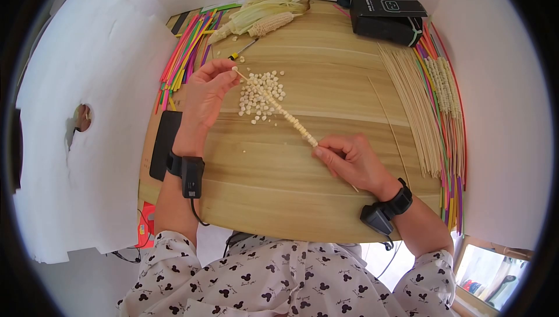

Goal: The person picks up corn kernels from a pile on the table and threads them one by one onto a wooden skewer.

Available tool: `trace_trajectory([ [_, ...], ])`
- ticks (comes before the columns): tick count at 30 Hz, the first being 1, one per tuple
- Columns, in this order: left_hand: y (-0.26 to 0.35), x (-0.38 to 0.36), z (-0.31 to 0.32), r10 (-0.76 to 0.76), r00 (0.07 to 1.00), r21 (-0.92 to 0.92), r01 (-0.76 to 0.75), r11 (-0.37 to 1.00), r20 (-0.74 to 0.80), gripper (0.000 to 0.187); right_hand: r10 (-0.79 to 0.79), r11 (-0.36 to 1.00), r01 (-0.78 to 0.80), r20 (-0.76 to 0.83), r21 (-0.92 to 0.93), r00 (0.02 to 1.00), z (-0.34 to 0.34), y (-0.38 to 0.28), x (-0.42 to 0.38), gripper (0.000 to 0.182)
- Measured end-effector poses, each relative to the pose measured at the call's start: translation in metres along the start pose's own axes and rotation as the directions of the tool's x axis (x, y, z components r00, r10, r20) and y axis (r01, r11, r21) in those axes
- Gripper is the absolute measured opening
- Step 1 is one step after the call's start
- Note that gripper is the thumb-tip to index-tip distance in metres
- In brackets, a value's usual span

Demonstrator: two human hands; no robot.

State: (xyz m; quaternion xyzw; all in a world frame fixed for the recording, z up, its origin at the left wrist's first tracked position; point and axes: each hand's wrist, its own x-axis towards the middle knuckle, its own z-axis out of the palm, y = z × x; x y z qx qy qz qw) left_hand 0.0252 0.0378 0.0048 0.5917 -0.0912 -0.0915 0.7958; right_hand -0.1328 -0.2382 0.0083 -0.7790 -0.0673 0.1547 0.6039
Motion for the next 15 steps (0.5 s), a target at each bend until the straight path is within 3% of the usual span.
trace_trajectory([
  [15, -0.0019, -0.0003, 0.0044, 0.116, 0.993, 0.091, -0.113, 0.989, -0.03, 0.017, -0.004, 1.0, 0.004, 0.0, 0.006, 1.0, 0.0003, 0.0018, 0.0001, 0.02],
])
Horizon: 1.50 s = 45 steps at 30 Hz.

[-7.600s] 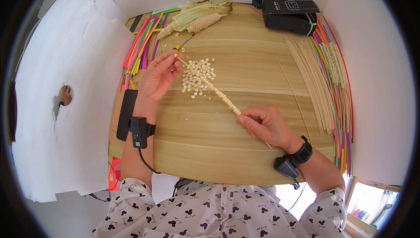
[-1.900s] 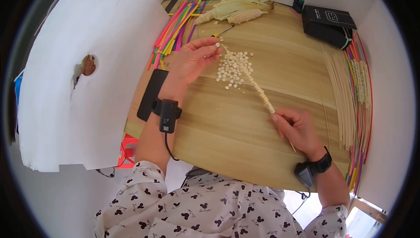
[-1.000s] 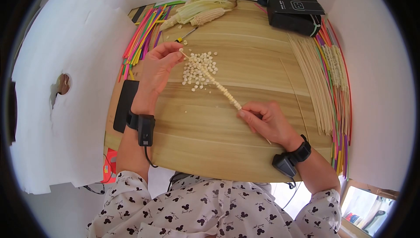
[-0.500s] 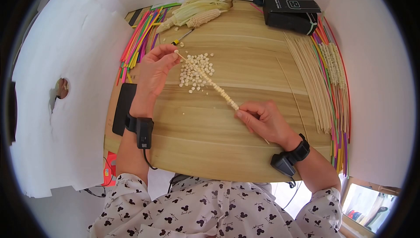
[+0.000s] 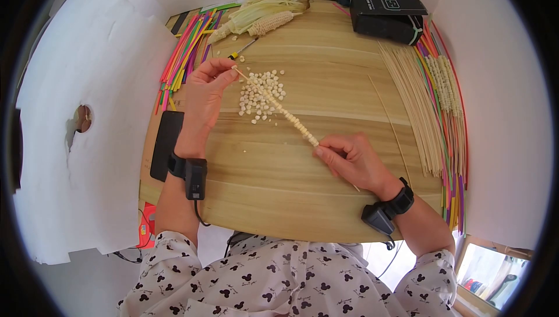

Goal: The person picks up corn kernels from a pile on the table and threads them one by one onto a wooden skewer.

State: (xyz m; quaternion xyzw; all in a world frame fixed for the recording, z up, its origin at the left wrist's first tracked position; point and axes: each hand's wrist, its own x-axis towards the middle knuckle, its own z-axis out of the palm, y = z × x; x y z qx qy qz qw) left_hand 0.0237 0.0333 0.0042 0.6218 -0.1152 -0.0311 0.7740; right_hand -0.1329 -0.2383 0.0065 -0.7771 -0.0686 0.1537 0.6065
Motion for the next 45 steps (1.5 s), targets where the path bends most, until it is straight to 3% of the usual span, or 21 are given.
trace_trajectory([
  [10, -0.001, -0.003, 0.008, 0.107, 0.993, 0.154, -0.097, 0.983, -0.058, 0.018, 0.006, 1.0, -0.006, -0.006, 0.011, 1.0, 0.0, -0.001, 0.0, 0.02],
  [31, -0.006, -0.011, 0.028, 0.12, 0.973, 0.082, -0.106, 0.991, -0.196, 0.017, -0.022, 0.999, 0.021, -0.026, -0.028, 0.999, 0.001, -0.001, -0.001, 0.019],
  [35, -0.01, -0.01, 0.026, 0.134, 0.974, 0.123, -0.113, 0.986, -0.182, 0.018, -0.03, 0.999, 0.03, -0.024, -0.033, 0.999, 0.001, 0.001, -0.001, 0.019],
  [41, -0.007, -0.008, 0.028, 0.144, 0.983, 0.041, -0.14, 0.989, -0.113, 0.02, -0.04, 0.999, 0.039, -0.041, -0.035, 0.998, 0.001, -0.002, -0.001, 0.02],
  [44, -0.003, -0.007, 0.025, 0.06, 0.986, -0.065, -0.071, 0.995, -0.157, 0.018, -0.045, 0.999, 0.044, -0.045, -0.024, 0.998, 0.001, -0.001, -0.002, 0.02],
  [45, -0.002, -0.005, 0.021, -0.064, 0.989, -0.15, 0.043, 0.988, -0.136, 0.017, -0.037, 0.999, 0.036, -0.042, -0.021, 0.998, 0.001, -0.002, -0.002, 0.02],
])
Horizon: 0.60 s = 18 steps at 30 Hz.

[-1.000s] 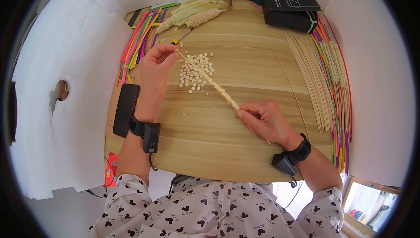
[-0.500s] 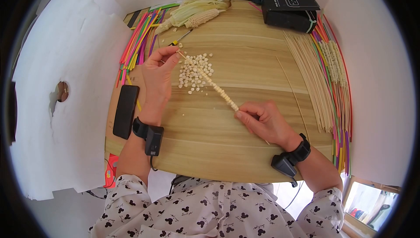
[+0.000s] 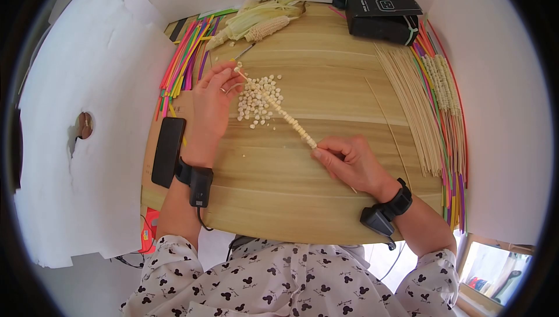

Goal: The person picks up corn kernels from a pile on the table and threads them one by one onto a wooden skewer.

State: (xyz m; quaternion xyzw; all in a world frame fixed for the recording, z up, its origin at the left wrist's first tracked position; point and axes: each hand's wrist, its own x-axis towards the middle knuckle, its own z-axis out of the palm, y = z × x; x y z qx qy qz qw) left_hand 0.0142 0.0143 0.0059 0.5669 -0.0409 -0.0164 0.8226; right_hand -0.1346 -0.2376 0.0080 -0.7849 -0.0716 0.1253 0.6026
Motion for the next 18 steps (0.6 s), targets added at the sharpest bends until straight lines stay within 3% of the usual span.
trace_trajectory([
  [1, 0.001, 0.002, -0.004, -0.125, 0.992, -0.067, 0.125, 0.99, 0.011, 0.017, 0.007, 1.0, -0.007, 0.004, 0.002, 1.0, 0.0, 0.0, 0.0, 0.02],
  [4, -0.004, 0.005, -0.01, -0.214, 0.976, -0.169, 0.219, 0.961, 0.05, 0.016, 0.007, 1.0, -0.007, 0.007, 0.005, 1.0, 0.0, 0.0, 0.0, 0.02],
  [18, -0.008, 0.013, -0.021, -0.324, 0.924, -0.36, 0.378, 0.853, 0.203, 0.018, 0.015, 1.0, -0.014, 0.011, -0.006, 1.0, -0.001, 0.0, 0.0, 0.02],
])
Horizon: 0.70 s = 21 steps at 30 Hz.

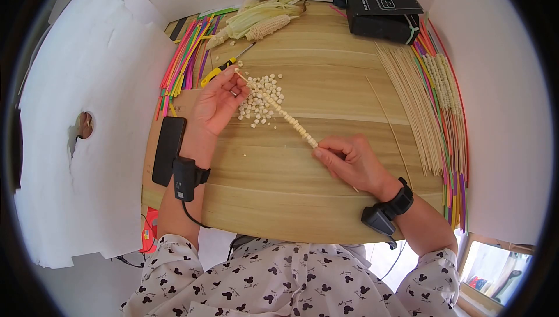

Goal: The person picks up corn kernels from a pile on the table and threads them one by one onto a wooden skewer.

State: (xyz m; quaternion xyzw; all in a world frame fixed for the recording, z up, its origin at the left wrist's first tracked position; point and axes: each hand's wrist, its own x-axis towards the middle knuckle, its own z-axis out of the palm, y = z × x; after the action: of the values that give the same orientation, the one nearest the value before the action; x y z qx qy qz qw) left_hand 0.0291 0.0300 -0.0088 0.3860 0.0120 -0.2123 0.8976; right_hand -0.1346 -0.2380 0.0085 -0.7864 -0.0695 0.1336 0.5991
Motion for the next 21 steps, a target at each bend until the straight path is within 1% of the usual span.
trace_trajectory([
  [4, -0.0018, 0.0015, -0.0026, -0.04, 0.998, -0.058, 0.043, 0.997, 0.051, 0.02, -0.017, 1.0, 0.017, -0.004, 0.006, 1.0, 0.0007, 0.0014, 0.0004, 0.021],
  [8, -0.0035, -0.0011, 0.0012, -0.049, 0.997, -0.111, 0.056, 0.992, 0.061, 0.02, -0.014, 1.0, 0.014, -0.008, 0.005, 1.0, 0.0005, 0.0028, 0.0002, 0.021],
  [10, -0.0044, -0.0015, 0.0017, -0.054, 0.997, -0.144, 0.062, 0.988, 0.061, 0.023, -0.013, 1.0, 0.013, -0.007, -0.01, 1.0, 0.0001, 0.0022, 0.0, 0.02],
  [13, -0.0057, 0.0, -0.0009, -0.059, 0.994, -0.129, 0.07, 0.989, 0.089, 0.028, -0.011, 1.0, 0.011, -0.008, -0.011, 1.0, 0.0001, 0.0032, 0.0002, 0.02],
  [16, -0.0074, -0.0013, 0.0023, -0.053, 0.994, -0.131, 0.065, 0.989, 0.091, 0.028, -0.031, 0.999, 0.03, -0.014, -0.034, 0.999, 0.0004, 0.0025, 0.0, 0.02],
  [21, -0.0095, -0.0022, 0.004, -0.05, 0.994, -0.118, 0.062, 0.991, 0.102, 0.028, -0.017, 0.999, 0.016, -0.017, -0.029, 1.0, 0.0008, -0.0002, -0.0009, 0.02],
])
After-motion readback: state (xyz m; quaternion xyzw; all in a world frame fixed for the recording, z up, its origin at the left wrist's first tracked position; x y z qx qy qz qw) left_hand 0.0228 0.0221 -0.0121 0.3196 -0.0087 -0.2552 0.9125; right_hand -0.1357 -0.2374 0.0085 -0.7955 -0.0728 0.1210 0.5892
